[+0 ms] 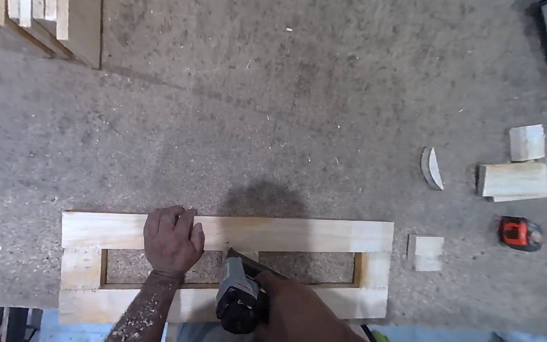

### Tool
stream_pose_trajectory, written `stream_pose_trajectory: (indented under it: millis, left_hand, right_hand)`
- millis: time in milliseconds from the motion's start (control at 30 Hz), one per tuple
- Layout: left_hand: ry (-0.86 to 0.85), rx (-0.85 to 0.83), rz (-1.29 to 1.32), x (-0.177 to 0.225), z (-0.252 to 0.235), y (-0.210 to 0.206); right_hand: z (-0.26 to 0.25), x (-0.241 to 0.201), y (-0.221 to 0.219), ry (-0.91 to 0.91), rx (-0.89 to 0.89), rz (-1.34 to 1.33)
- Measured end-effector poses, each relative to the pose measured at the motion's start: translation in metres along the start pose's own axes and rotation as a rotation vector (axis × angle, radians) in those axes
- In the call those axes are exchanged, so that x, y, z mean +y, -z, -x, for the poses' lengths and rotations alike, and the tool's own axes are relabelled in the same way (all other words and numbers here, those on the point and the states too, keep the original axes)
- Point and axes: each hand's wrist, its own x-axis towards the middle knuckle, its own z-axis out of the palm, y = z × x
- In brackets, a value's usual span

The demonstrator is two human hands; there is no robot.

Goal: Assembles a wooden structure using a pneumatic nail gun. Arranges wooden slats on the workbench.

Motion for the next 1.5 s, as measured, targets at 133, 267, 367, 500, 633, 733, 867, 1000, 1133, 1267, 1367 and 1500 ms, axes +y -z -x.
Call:
stream_pose_trajectory:
  millis: [133, 267, 367, 500, 633, 733, 867, 1000, 1133, 1267, 1367, 1500]
  left_hand:
    - [0.002, 0.0, 0.004, 0.0, 0.0, 0.0]
    - [-0.004, 0.015, 0.018, 0.0, 0.0, -0.001]
    - [-0.011, 0.003, 0.008, -0.001, -0.001, -0.001]
    - [0.0, -0.008, 0.007, 0.001, -0.001, 0.0]
    - [-0.001, -0.008, 0.0, 0.001, -0.001, 0.0]
    - [-0.006, -0.004, 0.003, 0.0, -0.001, 0.0]
    - [-0.008, -0.003, 0.008, 0.0, -0.001, -0.001]
    - [-0.004, 0.005, 0.009, -0.001, 0.0, 0.0]
    - [-0.004, 0.006, 0.015, -0.002, 0.0, -0.001]
    - [0.005, -0.006, 0.022, -0.001, 0.003, 0.0]
    - [0.01, -0.003, 0.012, -0.004, 0.004, -0.001]
    - [0.015, -0.028, 0.015, -0.002, 0.004, -0.002]
  right_hand:
    - [0.001, 0.008, 0.004, -0.022, -0.002, -0.014]
    - [0.001, 0.018, 0.005, -0.009, -0.03, -0.021]
    - [0.002, 0.026, 0.005, -0.019, -0.03, -0.015]
    - [0.003, 0.036, 0.004, -0.014, -0.015, -0.017]
    - [0.005, 0.038, 0.005, -0.03, -0.016, -0.026]
    - [0.008, 0.041, 0.008, -0.055, -0.028, -0.019]
    - [0.009, 0.046, 0.008, -0.055, -0.024, -0.035]
    - [0.011, 0.047, 0.007, -0.093, -0.023, -0.034]
    - [0.01, 0.048, 0.007, -0.051, 0.024, -0.023]
    - [0.016, 0.043, 0.002, -0.019, 0.026, 0.031]
    - [0.019, 0.048, -0.018, 0.099, -0.082, 0.075]
    - [0.006, 0.041, -0.045, 0.171, -0.126, 0.133]
